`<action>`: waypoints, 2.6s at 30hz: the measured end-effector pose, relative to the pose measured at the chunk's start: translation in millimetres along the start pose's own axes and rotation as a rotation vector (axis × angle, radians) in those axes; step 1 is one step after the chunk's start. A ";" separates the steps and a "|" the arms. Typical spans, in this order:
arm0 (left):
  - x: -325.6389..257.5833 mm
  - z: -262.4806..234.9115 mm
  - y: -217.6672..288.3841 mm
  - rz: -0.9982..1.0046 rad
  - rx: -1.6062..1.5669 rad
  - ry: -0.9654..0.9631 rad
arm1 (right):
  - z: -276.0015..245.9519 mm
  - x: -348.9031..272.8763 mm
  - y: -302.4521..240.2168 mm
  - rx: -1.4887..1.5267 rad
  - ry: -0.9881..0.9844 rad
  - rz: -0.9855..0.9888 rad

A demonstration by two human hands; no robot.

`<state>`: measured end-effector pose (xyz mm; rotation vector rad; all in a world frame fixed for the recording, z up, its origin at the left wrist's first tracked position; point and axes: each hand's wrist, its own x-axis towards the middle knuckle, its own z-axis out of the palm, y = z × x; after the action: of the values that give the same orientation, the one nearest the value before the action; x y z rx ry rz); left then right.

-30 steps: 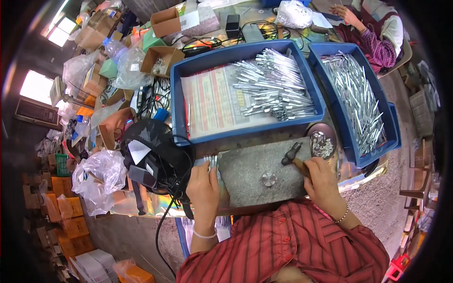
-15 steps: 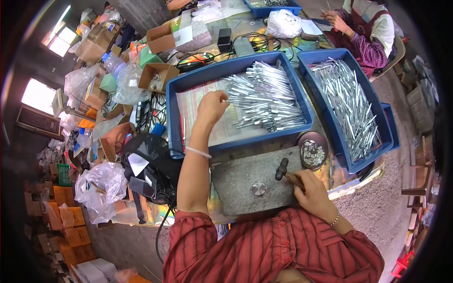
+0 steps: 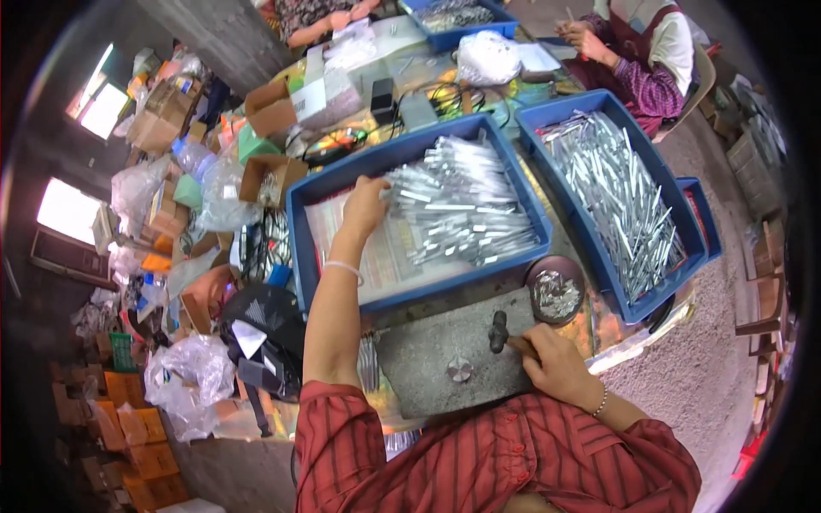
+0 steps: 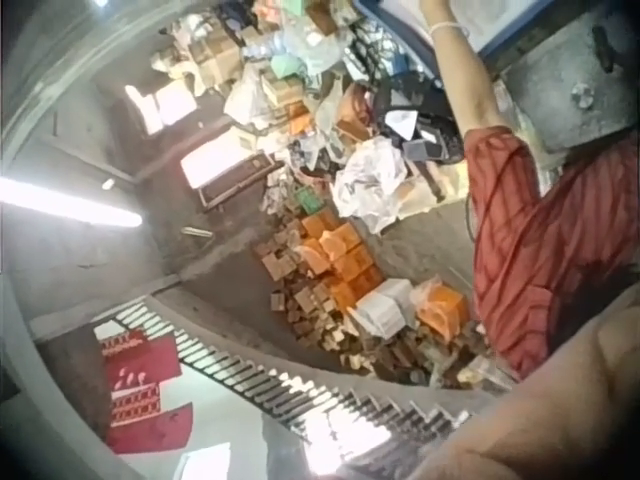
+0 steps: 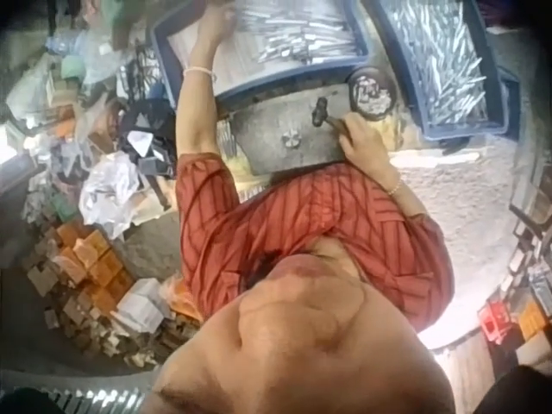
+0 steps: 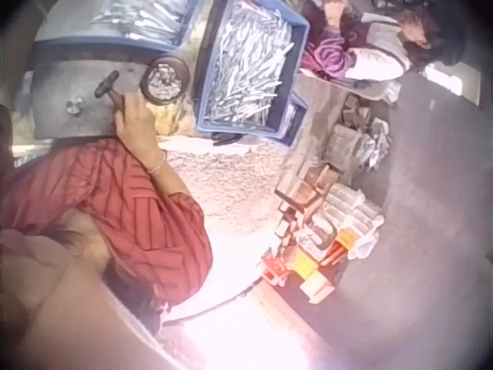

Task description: Assembling small metal components using a hammer and a precision punch tool on a stone base.

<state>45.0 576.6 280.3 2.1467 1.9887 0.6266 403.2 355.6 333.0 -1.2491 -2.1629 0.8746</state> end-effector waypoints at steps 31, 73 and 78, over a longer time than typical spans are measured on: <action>-225.1 -105.4 200.5 0.076 -0.604 0.123 | -16.2 12.4 -29.9 1.237 -0.042 0.401; -283.0 -58.6 172.4 -0.131 -0.477 0.221 | -16.8 13.6 71.5 -0.195 0.240 0.215; -278.4 -52.5 170.9 -0.162 -0.507 0.187 | -12.7 21.9 76.6 -0.262 0.223 0.252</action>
<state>171.2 276.1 337.4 1.6611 1.8073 1.1881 445.3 407.4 287.6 -1.6902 -2.0158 0.5237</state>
